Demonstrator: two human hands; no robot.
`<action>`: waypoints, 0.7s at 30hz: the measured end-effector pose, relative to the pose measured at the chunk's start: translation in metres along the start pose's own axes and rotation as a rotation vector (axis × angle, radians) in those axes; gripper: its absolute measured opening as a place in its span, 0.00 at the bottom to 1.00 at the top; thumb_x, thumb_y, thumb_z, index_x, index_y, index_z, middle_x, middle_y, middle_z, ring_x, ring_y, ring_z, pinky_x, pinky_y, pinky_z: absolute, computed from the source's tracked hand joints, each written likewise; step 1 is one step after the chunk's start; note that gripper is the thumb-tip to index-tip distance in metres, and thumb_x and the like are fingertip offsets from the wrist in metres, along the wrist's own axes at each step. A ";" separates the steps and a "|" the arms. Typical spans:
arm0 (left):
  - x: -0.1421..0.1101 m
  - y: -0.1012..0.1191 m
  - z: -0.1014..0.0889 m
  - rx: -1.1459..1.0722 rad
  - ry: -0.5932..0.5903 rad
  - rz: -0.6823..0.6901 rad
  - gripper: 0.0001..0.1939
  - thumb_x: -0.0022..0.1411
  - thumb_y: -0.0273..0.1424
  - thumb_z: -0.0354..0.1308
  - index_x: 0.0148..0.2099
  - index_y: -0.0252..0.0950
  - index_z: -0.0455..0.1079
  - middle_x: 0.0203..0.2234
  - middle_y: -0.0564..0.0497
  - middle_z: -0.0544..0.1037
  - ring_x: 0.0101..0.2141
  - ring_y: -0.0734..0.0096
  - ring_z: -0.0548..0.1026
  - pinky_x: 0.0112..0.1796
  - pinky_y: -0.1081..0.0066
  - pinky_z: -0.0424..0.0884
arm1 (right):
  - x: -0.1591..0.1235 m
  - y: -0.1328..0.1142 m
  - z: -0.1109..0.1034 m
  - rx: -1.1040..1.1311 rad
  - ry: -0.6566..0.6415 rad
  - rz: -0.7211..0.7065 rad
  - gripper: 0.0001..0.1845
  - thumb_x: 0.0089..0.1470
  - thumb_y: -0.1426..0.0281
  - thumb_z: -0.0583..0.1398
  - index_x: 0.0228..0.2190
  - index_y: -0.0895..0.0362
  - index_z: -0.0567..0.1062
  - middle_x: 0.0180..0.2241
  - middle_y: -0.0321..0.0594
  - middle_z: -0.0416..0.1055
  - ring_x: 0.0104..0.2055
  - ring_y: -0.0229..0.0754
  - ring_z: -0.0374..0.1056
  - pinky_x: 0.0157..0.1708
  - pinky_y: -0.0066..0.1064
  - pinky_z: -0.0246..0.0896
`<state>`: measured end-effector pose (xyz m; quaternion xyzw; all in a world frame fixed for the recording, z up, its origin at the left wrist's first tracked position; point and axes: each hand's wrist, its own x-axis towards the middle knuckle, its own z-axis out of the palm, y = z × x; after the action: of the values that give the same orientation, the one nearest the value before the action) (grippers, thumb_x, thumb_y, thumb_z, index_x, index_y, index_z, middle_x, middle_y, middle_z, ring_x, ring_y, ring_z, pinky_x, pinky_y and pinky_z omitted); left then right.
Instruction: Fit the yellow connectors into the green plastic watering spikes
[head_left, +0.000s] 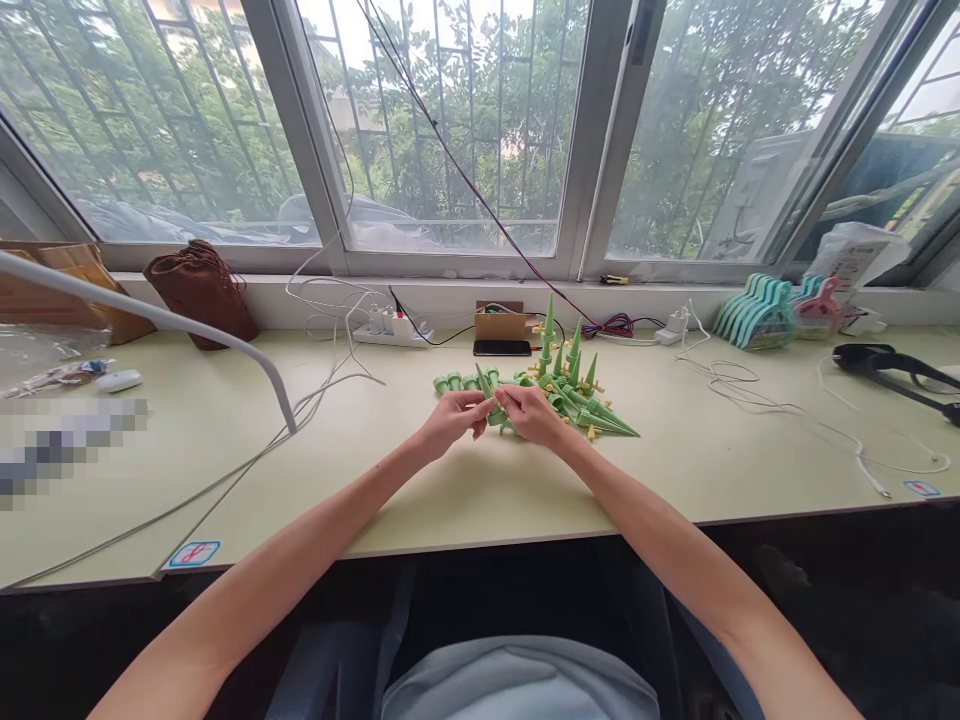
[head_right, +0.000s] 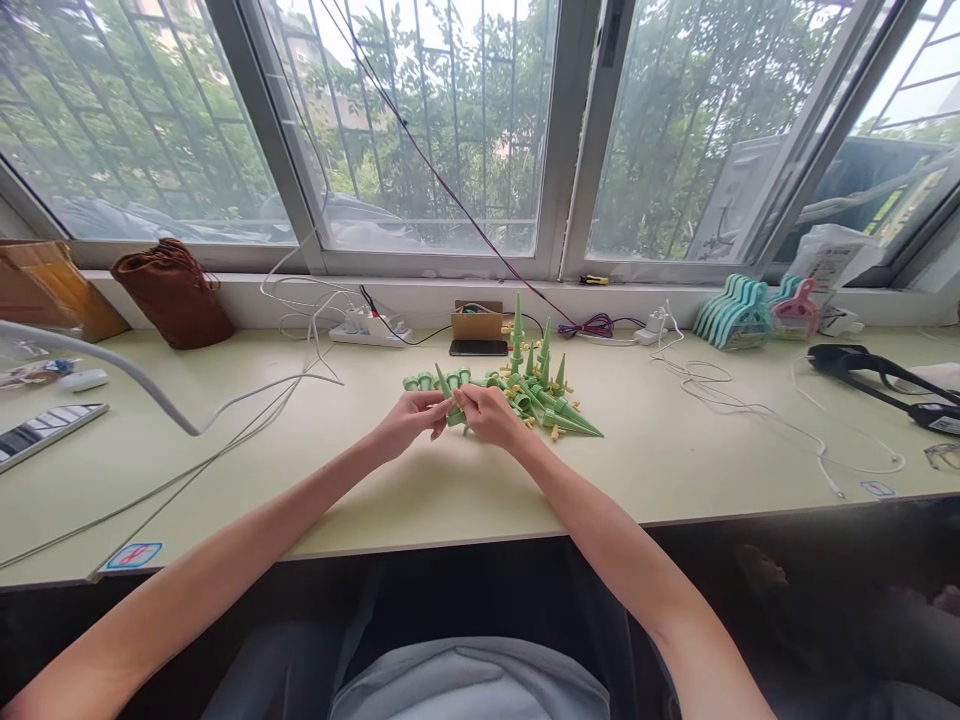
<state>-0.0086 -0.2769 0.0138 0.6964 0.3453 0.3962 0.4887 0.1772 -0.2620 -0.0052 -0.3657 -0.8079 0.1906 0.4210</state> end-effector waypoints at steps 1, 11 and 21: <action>0.000 0.000 0.000 -0.012 0.001 -0.005 0.24 0.58 0.50 0.64 0.27 0.33 0.70 0.16 0.52 0.69 0.20 0.78 0.65 0.23 0.74 0.63 | 0.000 0.000 0.000 -0.001 0.002 0.002 0.22 0.66 0.58 0.47 0.22 0.54 0.54 0.19 0.31 0.52 0.24 0.34 0.47 0.27 0.29 0.43; 0.005 -0.002 -0.004 -0.030 0.068 -0.044 0.23 0.55 0.50 0.67 0.31 0.32 0.73 0.19 0.54 0.68 0.20 0.77 0.67 0.23 0.74 0.65 | 0.000 -0.005 0.003 -0.102 -0.006 0.017 0.23 0.64 0.57 0.52 0.21 0.55 0.56 0.18 0.30 0.53 0.23 0.33 0.47 0.26 0.27 0.44; 0.010 -0.015 -0.007 -0.058 0.045 -0.136 0.29 0.58 0.57 0.60 0.28 0.33 0.68 0.22 0.52 0.70 0.21 0.77 0.69 0.22 0.75 0.67 | -0.002 -0.009 0.004 -0.219 -0.066 -0.006 0.24 0.61 0.58 0.58 0.19 0.57 0.62 0.18 0.31 0.59 0.22 0.32 0.51 0.26 0.27 0.45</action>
<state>-0.0117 -0.2616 0.0030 0.6479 0.3910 0.3873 0.5267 0.1706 -0.2694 -0.0028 -0.4006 -0.8385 0.1118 0.3520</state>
